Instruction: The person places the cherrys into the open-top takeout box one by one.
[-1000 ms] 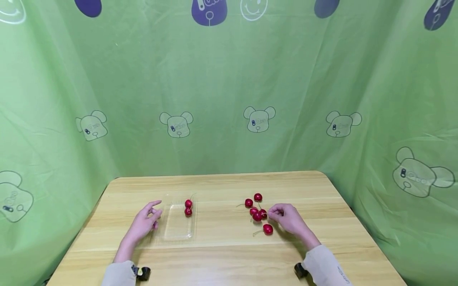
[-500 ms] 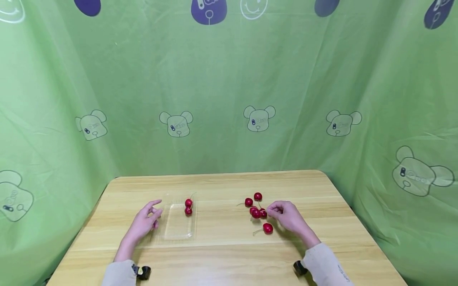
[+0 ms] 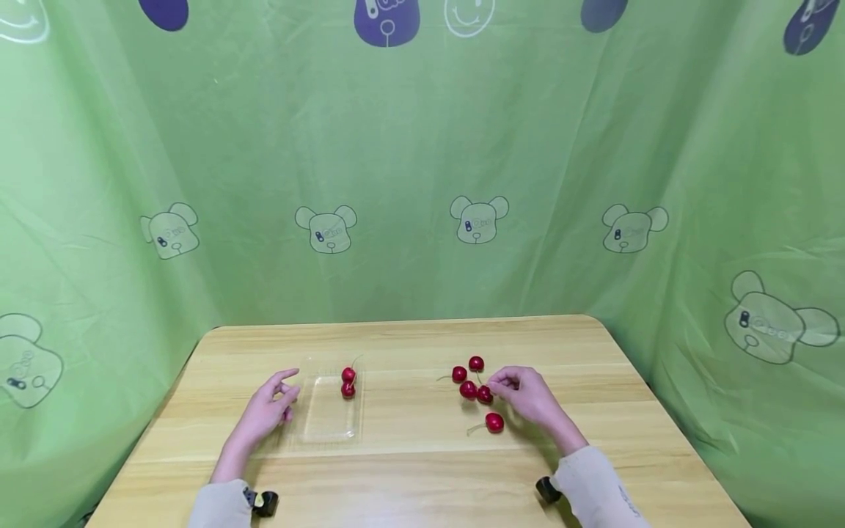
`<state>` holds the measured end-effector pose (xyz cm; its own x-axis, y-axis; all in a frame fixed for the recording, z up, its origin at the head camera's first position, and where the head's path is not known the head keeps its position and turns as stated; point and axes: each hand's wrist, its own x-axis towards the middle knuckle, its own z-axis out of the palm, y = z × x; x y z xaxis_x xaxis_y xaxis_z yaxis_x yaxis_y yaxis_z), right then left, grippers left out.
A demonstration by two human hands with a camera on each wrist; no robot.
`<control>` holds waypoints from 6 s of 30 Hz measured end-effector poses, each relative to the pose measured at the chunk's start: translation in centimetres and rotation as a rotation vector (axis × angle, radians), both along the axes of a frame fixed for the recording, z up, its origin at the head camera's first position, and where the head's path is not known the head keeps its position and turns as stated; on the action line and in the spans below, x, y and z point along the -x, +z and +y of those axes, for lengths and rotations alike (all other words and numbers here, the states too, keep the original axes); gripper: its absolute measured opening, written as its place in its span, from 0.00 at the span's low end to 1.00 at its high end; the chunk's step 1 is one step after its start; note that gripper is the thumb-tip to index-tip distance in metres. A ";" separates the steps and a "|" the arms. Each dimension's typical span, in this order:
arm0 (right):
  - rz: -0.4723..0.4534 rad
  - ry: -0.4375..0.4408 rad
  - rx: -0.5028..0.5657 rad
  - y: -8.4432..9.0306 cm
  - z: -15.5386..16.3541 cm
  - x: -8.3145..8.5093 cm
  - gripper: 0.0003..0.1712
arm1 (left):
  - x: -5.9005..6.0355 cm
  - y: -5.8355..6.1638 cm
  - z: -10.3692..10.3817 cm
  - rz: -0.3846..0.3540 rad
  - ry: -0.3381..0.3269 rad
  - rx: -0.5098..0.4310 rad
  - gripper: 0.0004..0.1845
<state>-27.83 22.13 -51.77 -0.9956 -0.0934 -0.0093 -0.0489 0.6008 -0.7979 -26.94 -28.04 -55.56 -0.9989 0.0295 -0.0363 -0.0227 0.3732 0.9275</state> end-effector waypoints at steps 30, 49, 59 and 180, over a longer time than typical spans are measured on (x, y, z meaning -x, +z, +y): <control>0.054 0.040 0.049 0.4 -4.3 0.9 0.03 | -0.3 0.1 -0.3 -0.002 -0.011 -0.002 0.29; 0.082 0.109 0.117 0.9 -6.1 1.4 0.05 | -0.1 0.0 0.1 0.007 0.002 -0.010 0.27; 0.057 0.134 0.155 1.4 -7.0 1.5 0.08 | 0.0 0.0 0.3 0.007 0.004 -0.013 0.27; 0.078 0.295 0.119 0.5 -22.4 1.8 0.03 | -0.1 -0.2 0.3 0.014 -0.002 0.009 0.27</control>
